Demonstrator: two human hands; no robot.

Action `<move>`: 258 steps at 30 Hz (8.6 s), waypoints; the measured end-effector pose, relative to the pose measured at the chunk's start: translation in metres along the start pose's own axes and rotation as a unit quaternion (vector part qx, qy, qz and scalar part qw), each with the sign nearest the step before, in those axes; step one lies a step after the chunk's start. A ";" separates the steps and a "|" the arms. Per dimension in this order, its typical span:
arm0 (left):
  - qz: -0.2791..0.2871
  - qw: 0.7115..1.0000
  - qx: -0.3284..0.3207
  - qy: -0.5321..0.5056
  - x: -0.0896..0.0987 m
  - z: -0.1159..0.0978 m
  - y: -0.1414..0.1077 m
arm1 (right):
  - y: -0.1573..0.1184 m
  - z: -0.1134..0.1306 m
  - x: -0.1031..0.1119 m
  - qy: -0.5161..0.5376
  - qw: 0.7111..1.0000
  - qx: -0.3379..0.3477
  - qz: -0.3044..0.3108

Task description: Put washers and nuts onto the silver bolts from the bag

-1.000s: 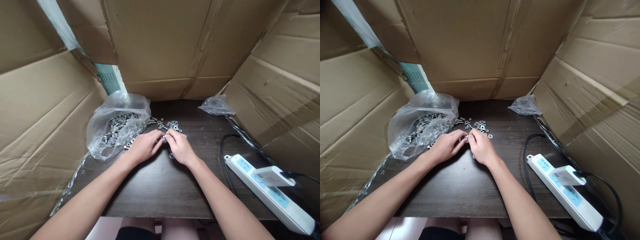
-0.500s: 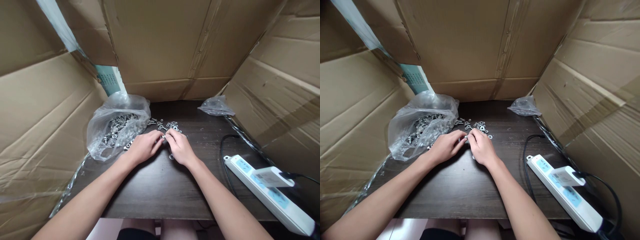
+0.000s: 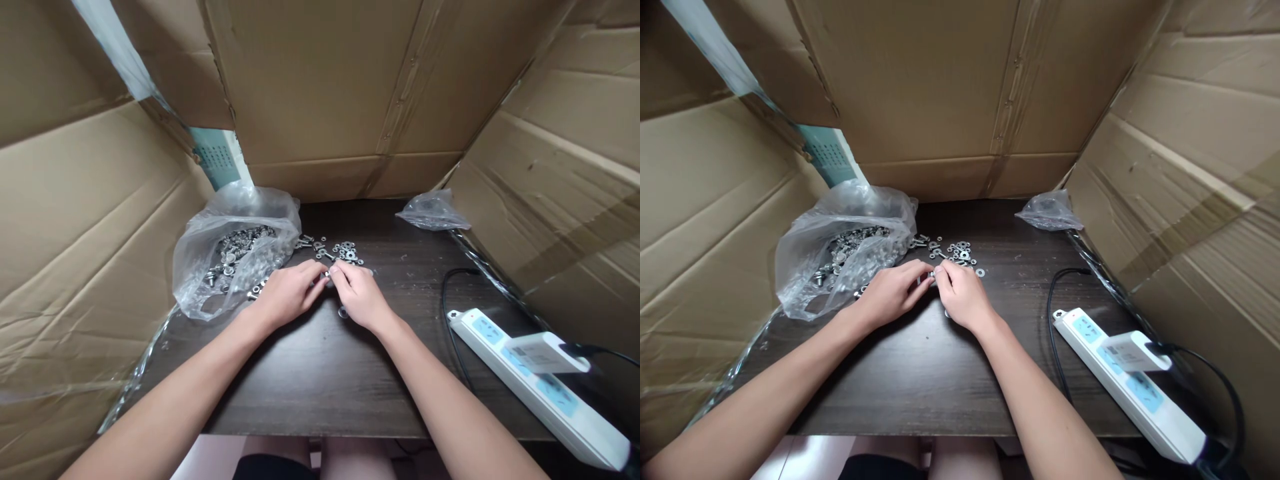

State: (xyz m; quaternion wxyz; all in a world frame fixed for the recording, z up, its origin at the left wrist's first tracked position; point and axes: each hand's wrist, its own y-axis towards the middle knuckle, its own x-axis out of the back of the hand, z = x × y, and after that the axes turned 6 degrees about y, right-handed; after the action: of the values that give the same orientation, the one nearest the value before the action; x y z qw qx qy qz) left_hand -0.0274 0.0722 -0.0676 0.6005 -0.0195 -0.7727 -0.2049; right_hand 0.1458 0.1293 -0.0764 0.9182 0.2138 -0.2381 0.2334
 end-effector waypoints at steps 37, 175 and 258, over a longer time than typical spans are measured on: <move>0.022 1.000 0.002 0.010 0.004 -0.002 0.001 | -0.003 0.002 0.002 0.020 0.999 -0.013 0.021; -0.029 0.999 0.027 -0.028 0.002 -0.002 0.000 | -0.002 0.004 0.001 0.036 0.999 0.037 -0.007; -0.022 0.996 0.028 -0.083 -0.001 -0.002 0.001 | -0.002 0.000 0.000 0.027 0.999 0.023 0.002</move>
State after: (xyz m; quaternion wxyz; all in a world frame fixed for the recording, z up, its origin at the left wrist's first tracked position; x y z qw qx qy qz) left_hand -0.0248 0.0728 -0.0683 0.5302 -0.0029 -0.8253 -0.1942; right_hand 0.1473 0.1276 -0.0772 0.9186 0.2284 -0.2081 0.2464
